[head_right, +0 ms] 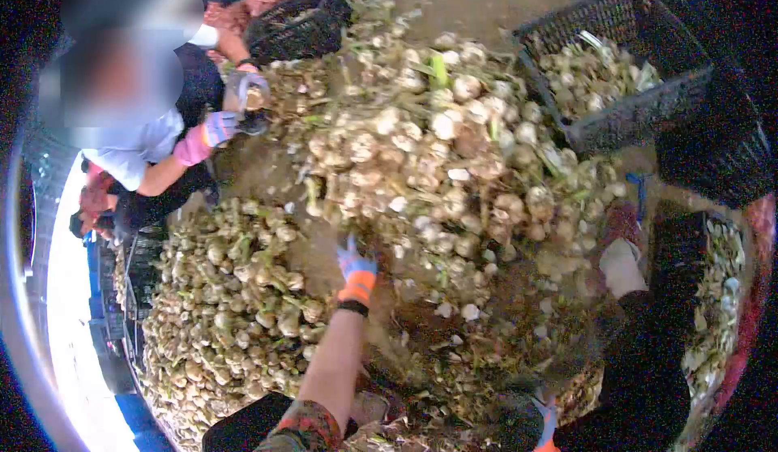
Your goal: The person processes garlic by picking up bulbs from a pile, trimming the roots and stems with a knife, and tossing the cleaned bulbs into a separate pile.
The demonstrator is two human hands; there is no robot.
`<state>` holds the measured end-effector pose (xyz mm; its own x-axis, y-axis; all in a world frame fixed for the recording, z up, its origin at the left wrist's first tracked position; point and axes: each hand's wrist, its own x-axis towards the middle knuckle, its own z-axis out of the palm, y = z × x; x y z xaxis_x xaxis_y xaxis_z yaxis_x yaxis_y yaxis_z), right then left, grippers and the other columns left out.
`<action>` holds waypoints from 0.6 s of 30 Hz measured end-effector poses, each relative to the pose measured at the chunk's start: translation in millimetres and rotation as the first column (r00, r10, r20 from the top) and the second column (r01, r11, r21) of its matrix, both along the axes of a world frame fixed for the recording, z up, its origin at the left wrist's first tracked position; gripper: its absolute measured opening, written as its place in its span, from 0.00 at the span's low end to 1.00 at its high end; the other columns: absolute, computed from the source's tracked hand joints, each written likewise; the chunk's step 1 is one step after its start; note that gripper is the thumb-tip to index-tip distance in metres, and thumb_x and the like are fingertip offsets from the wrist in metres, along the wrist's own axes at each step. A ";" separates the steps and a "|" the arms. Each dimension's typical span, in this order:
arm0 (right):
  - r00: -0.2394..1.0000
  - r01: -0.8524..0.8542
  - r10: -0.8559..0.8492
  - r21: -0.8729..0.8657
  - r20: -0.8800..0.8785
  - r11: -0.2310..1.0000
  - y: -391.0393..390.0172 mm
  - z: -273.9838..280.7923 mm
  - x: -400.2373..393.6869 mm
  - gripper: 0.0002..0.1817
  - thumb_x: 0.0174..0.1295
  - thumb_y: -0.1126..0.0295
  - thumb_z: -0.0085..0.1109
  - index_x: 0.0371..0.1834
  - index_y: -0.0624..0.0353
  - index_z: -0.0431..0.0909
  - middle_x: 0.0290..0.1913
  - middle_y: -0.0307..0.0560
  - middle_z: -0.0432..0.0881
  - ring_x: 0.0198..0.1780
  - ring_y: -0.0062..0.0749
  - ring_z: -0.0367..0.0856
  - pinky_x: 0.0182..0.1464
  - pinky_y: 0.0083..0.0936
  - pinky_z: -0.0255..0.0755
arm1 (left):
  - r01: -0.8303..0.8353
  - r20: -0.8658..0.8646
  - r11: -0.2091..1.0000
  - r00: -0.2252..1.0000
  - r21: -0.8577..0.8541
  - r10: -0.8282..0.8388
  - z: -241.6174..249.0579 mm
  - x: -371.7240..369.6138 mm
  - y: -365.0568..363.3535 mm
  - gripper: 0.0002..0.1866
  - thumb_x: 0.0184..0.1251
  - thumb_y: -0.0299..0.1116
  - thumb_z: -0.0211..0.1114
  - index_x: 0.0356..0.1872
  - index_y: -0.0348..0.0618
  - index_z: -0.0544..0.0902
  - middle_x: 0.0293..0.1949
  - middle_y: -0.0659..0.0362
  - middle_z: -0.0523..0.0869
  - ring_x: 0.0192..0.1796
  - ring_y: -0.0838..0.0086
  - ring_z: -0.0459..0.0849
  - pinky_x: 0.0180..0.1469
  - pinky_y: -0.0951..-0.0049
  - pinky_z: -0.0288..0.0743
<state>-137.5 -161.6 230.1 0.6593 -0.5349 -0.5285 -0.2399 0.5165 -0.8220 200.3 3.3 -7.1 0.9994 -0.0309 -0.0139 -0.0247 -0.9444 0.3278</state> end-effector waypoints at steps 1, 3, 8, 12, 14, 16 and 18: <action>0.967 0.247 -0.219 0.263 -0.133 0.933 1.7 9.3 15.1 0.09 0.46 0.74 0.53 0.32 0.60 0.71 0.26 0.50 0.69 0.19 0.36 0.70 0.21 0.36 0.72 | 0.049 0.033 0.999 0.998 0.003 -0.049 -12.0 10.6 1.9 0.31 0.51 0.43 0.63 0.59 0.52 0.66 0.62 0.39 0.58 0.59 0.45 0.64 0.59 0.53 0.60; 0.996 -0.025 0.042 -0.204 0.077 0.979 1.5 12.0 15.4 0.06 0.49 0.75 0.56 0.30 0.60 0.72 0.34 0.53 0.70 0.21 0.38 0.73 0.22 0.36 0.74 | 0.084 -0.015 0.996 0.996 0.019 -0.084 -20.9 1.9 0.2 0.31 0.53 0.43 0.62 0.60 0.51 0.65 0.63 0.43 0.59 0.58 0.46 0.65 0.58 0.54 0.61; 1.000 -0.019 0.018 -0.076 -0.009 0.997 -6.9 8.8 13.7 0.06 0.51 0.74 0.56 0.30 0.64 0.71 0.37 0.54 0.70 0.22 0.38 0.72 0.28 0.38 0.76 | 0.268 0.047 0.942 0.963 -0.200 -0.264 -18.6 -118.6 -45.8 0.32 0.51 0.38 0.62 0.59 0.41 0.64 0.61 0.42 0.60 0.55 0.45 0.66 0.57 0.54 0.60; 0.980 0.168 -0.127 0.287 -0.155 0.943 -13.8 -7.6 -10.8 0.13 0.52 0.67 0.56 0.35 0.67 0.71 0.34 0.53 0.73 0.23 0.43 0.75 0.28 0.42 0.76 | 0.440 -0.077 0.842 0.872 -0.310 -0.484 20.5 -231.9 -102.8 0.29 0.47 0.39 0.66 0.54 0.45 0.70 0.54 0.43 0.68 0.56 0.47 0.66 0.53 0.54 0.64; 0.998 -0.028 0.027 -0.026 -0.061 0.999 -20.8 2.0 -11.2 0.12 0.55 0.69 0.54 0.38 0.66 0.72 0.36 0.51 0.74 0.27 0.39 0.74 0.29 0.37 0.75 | 0.454 -0.139 0.555 0.675 -0.697 -0.725 26.7 -257.9 -106.8 0.20 0.48 0.38 0.65 0.44 0.44 0.76 0.45 0.47 0.77 0.46 0.50 0.75 0.46 0.58 0.72; 0.942 -0.288 0.331 -0.637 -0.055 0.715 -23.8 10.9 -11.5 0.12 0.60 0.74 0.50 0.46 0.65 0.73 0.39 0.47 0.76 0.34 0.30 0.73 0.30 0.27 0.73 | 0.489 0.027 0.624 0.800 -0.610 -0.600 57.2 -229.3 -119.4 0.21 0.48 0.38 0.65 0.44 0.44 0.76 0.45 0.46 0.76 0.46 0.50 0.76 0.46 0.59 0.72; 0.940 -0.324 0.339 -0.436 -0.044 0.840 -24.7 -17.9 -43.2 0.12 0.61 0.74 0.49 0.47 0.65 0.72 0.40 0.47 0.77 0.35 0.31 0.74 0.31 0.28 0.74 | 0.362 -0.083 0.787 0.885 -0.500 -0.459 66.0 -196.4 -124.7 0.23 0.50 0.35 0.63 0.50 0.44 0.73 0.51 0.42 0.72 0.44 0.50 0.76 0.43 0.61 0.74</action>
<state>-180.7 -186.3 212.2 0.8512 -0.4496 -0.2708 -0.3016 0.0034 -0.9534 3.9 -121.4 58.9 0.8688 -0.4889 -0.0792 -0.2667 -0.5967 0.7569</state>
